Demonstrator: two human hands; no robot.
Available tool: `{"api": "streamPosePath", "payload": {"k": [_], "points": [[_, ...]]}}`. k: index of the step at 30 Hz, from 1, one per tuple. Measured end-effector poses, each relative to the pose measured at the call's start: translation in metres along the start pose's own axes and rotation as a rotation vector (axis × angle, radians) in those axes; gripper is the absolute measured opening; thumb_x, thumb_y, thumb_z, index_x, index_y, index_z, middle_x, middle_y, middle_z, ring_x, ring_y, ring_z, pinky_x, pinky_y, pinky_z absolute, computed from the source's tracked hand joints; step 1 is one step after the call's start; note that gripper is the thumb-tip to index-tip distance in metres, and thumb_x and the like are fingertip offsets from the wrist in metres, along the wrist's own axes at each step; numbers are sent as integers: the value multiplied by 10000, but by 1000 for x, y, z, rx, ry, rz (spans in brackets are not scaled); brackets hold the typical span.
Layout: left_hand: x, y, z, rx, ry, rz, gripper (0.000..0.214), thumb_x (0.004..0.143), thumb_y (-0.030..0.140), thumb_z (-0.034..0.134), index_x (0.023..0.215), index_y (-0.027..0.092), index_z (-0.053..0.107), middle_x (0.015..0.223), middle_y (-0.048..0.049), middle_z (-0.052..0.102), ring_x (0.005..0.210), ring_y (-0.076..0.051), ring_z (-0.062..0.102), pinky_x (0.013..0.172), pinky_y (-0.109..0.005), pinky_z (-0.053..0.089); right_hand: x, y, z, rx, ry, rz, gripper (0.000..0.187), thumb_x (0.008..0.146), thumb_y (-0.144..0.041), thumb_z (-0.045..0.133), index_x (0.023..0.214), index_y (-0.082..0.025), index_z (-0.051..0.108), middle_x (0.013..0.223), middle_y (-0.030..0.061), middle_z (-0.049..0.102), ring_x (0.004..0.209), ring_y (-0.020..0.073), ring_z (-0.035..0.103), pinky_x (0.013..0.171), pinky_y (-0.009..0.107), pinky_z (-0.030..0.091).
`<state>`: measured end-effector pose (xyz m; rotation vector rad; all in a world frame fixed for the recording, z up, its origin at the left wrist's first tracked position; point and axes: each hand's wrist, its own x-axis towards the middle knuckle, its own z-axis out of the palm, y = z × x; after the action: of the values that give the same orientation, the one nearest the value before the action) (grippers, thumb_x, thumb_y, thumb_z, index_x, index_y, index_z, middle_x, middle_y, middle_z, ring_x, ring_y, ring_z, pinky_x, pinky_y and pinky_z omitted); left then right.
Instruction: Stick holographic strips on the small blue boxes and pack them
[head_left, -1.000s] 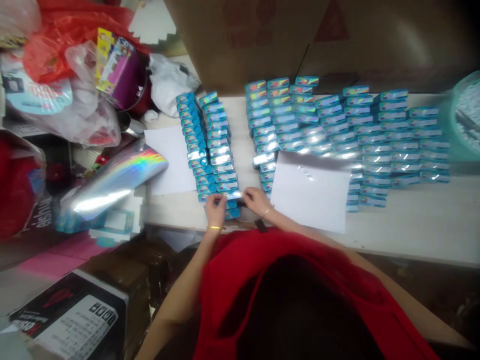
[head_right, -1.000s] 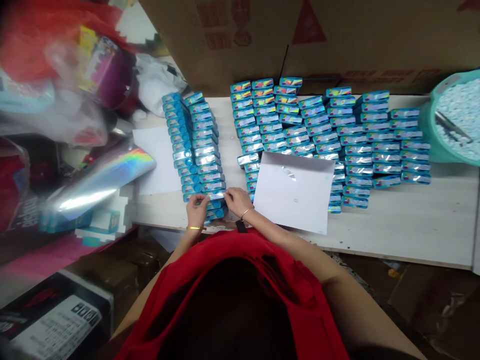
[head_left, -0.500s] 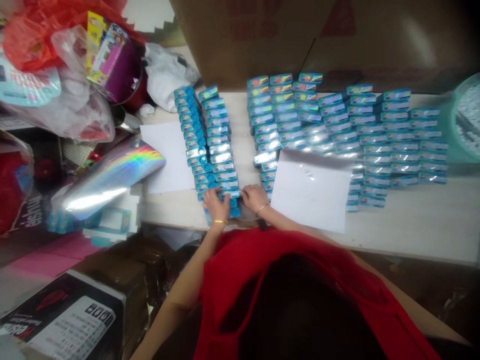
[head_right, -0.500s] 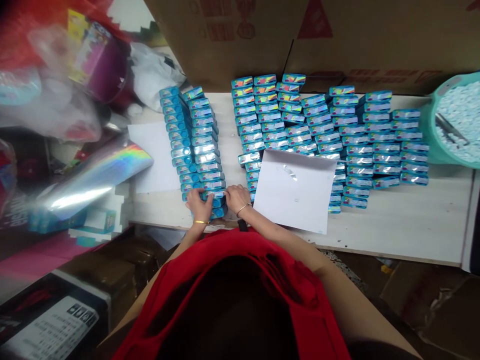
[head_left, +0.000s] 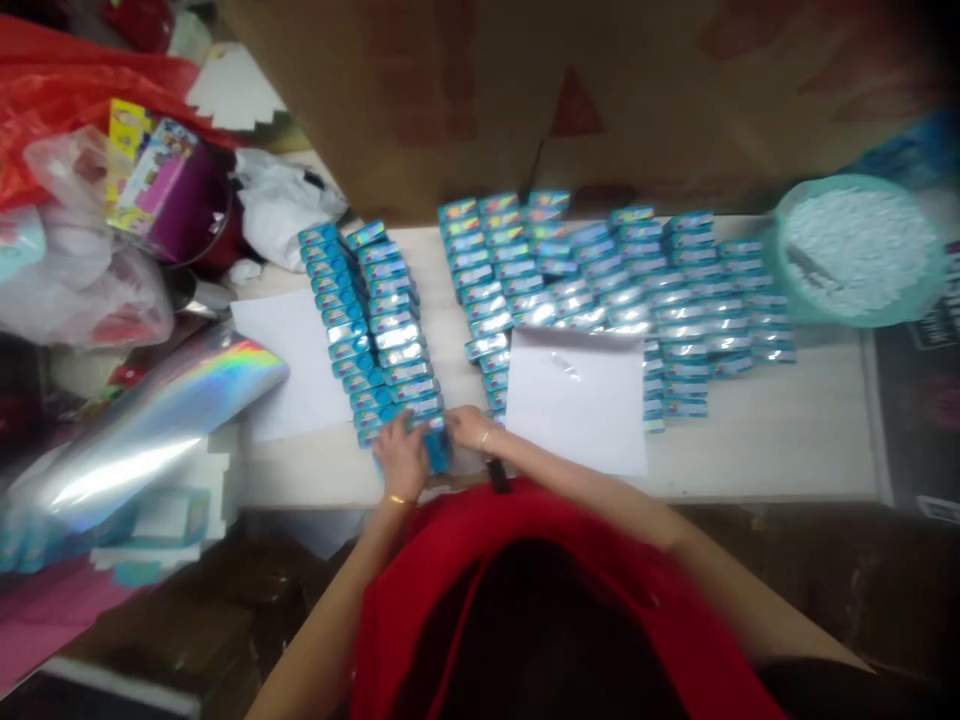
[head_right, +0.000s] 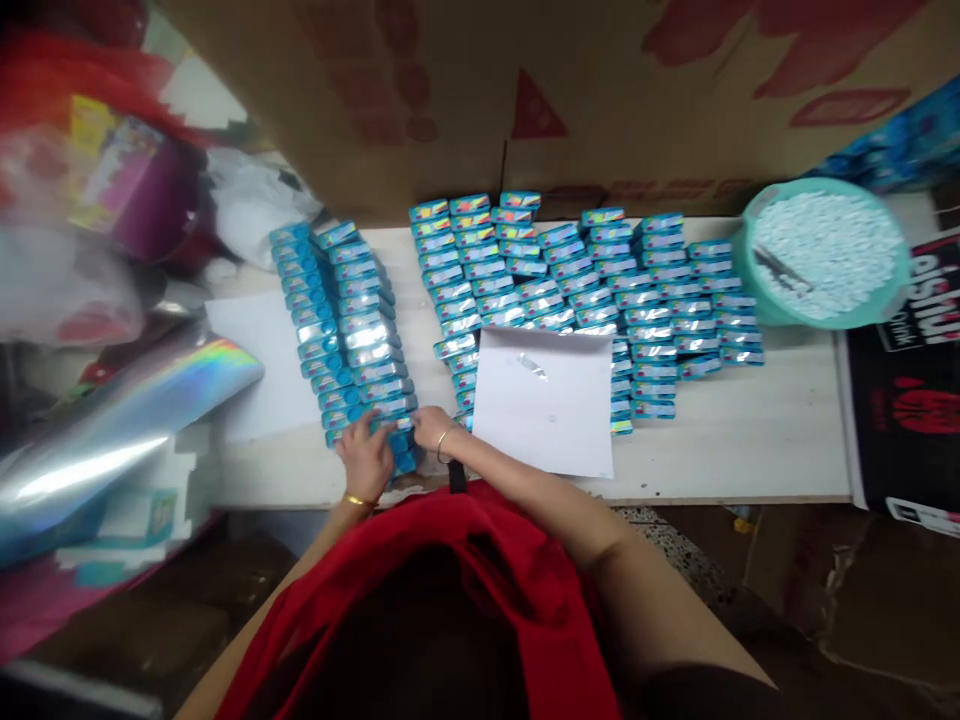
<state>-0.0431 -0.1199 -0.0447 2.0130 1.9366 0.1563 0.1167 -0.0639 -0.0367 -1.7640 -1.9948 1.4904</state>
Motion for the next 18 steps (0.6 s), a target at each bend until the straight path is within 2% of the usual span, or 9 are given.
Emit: {"api": "streamPosePath", "payload": {"k": [2,3,5,6,7,9,12,15,18], "points": [[26,12,-6,-129,98,24,262,885,244,458,1063,224,649,1196,-117,591,1124,-300,495,909,-469,364,2,8,-45,-83,256,-49,285,902,-192,459,1128,-193,633,1076,97,629,978,225,545,844,309,420],[43,21,-8,-214,129,53,269,901,279,449,1080,207,636,1138,-116,610,1089,-279,520,906,-446,383,2,17,-70,-150,449,-58,322,924,-237,435,1201,-189,592,1152,118,591,1042,248,513,885,349,403],[81,48,-10,-390,144,153,292,928,319,419,1099,192,619,1049,-95,634,1014,-229,562,896,-387,417,-3,41,-116,-284,767,33,360,942,-327,421,1236,-177,564,1200,143,544,1115,296,447,935,430,354],[100,63,-9,-459,126,219,300,939,326,402,1095,193,621,1038,-87,639,994,-210,572,896,-363,426,-7,56,-133,-320,844,92,363,945,-372,418,1188,-165,592,1163,149,552,1102,305,444,934,447,344],[118,79,-7,-491,102,277,307,945,332,394,1096,198,626,1038,-82,642,990,-201,575,901,-351,427,-12,71,-145,-344,841,122,366,949,-402,408,1102,-156,632,1083,148,575,1054,299,463,918,443,352],[149,111,2,-432,17,355,317,939,352,419,1146,220,619,1075,-81,636,1023,-217,562,911,-369,417,-26,101,-149,-361,727,95,396,961,-420,379,907,-163,676,921,125,598,951,268,499,876,406,382],[173,145,21,-162,-130,456,386,879,385,538,1237,243,574,1252,-103,565,1148,-297,487,919,-439,384,-50,134,-123,-337,604,-30,365,958,-393,392,874,-184,680,928,111,603,921,243,519,849,375,412],[173,157,39,13,-191,580,404,847,326,592,1236,226,558,1395,-107,463,1251,-324,393,955,-459,337,-65,147,-96,-291,627,-88,317,953,-335,394,1019,-171,657,1029,128,598,966,249,523,862,387,424],[164,154,45,34,-147,614,287,895,289,512,1165,217,578,1395,-98,470,1261,-302,384,945,-446,317,-62,142,-95,-332,751,-27,375,955,-357,378,1202,-155,575,1203,163,551,1125,285,462,947,431,367]]}}
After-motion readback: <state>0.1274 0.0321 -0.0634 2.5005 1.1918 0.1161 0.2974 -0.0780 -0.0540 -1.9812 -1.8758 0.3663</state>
